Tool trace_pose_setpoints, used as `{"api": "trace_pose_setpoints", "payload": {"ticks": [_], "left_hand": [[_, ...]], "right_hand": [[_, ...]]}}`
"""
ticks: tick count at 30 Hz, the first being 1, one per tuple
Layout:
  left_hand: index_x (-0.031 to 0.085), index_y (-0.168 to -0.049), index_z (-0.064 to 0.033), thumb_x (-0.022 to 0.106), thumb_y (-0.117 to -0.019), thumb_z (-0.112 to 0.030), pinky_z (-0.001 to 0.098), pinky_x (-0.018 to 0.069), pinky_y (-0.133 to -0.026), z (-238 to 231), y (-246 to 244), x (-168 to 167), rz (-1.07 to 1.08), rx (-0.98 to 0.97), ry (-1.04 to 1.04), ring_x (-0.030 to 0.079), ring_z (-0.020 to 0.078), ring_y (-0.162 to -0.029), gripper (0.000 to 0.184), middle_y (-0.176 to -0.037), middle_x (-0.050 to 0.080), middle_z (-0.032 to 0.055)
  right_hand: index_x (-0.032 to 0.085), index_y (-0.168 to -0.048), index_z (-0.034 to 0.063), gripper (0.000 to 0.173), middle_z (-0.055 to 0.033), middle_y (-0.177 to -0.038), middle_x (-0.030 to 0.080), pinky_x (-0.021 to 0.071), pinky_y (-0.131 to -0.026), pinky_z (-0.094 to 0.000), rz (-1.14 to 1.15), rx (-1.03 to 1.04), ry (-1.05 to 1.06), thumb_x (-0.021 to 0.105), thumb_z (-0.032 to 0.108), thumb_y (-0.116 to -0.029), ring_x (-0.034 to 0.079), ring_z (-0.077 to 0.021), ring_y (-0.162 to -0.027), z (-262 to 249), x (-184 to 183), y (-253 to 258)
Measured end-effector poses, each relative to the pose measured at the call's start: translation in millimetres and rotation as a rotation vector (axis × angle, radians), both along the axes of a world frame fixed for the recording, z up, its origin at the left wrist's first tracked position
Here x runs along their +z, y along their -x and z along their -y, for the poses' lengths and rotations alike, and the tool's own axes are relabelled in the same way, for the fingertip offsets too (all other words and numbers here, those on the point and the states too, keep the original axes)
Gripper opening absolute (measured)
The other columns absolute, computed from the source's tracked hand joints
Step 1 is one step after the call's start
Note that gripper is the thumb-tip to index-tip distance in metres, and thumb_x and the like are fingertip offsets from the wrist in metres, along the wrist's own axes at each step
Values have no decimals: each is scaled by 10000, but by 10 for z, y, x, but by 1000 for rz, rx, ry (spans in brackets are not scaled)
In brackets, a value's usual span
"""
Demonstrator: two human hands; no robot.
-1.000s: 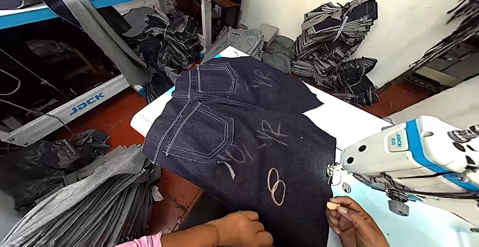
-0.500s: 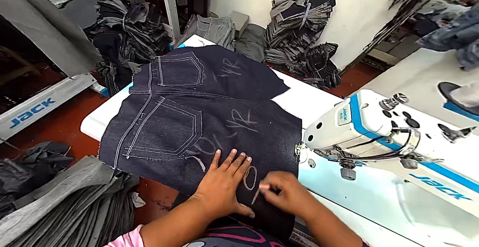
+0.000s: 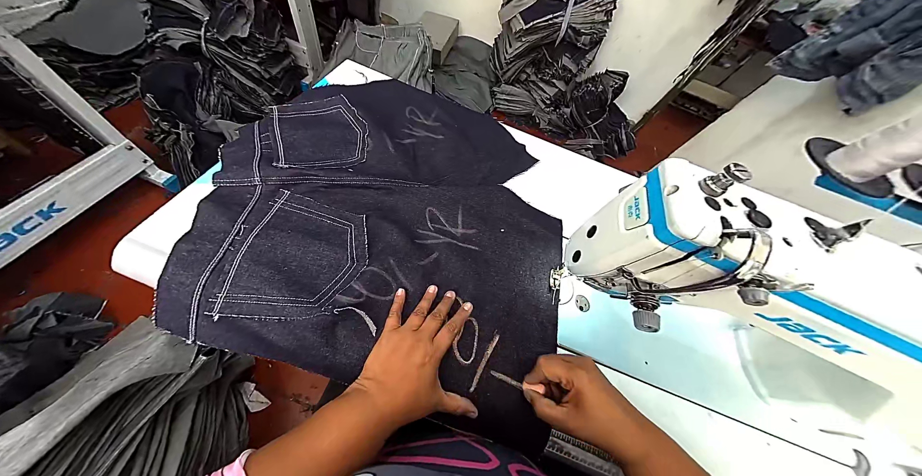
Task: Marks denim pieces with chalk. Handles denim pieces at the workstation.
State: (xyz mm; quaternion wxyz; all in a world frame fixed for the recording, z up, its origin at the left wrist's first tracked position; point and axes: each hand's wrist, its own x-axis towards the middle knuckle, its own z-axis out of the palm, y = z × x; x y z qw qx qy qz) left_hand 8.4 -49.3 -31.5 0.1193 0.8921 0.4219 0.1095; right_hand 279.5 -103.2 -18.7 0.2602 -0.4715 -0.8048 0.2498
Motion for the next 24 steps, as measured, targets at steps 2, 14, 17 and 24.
{"api": "trace_pose_setpoints", "payload": {"ticks": [2,14,17,24], "left_hand": [[441,-1565,-136,686,-643,-840,738,214,-1158,-10,-2,26,-6,-2,20,382,389,-1495,1185,-1585,465,141],[520,-1511,-141,693,-610,-840,718,349,-1099,0,239,-132,9,-36,-155,473,397,-1434,1153,-1545,512,156],[614,-1424,-210,597,-583,-895,680,446,-1025,25,398,-363,55,-34,-396,583,355,-1340,1085,-1443,619,113],[619,-1408,-229,518,-603,-930,659,457,-1015,39,446,-422,66,-15,-472,600,342,-1320,1072,-1410,645,101]], "right_hand": [[685,-786,30,126,-34,-623,587,397,-485,-155,-72,-41,0,666,144,-838,490,-27,-514,-138,45,112],[694,-791,50,107,-2,-605,588,398,-480,-152,-93,-109,19,646,140,-822,500,-1,-509,-252,-58,69],[682,-773,28,124,-77,-627,607,475,-522,-287,25,1,-95,641,123,-842,571,-145,-545,-375,-76,294],[639,-711,35,125,-67,-593,563,423,-486,-281,98,51,-50,645,119,-804,523,-138,-514,-274,-26,-2]]}}
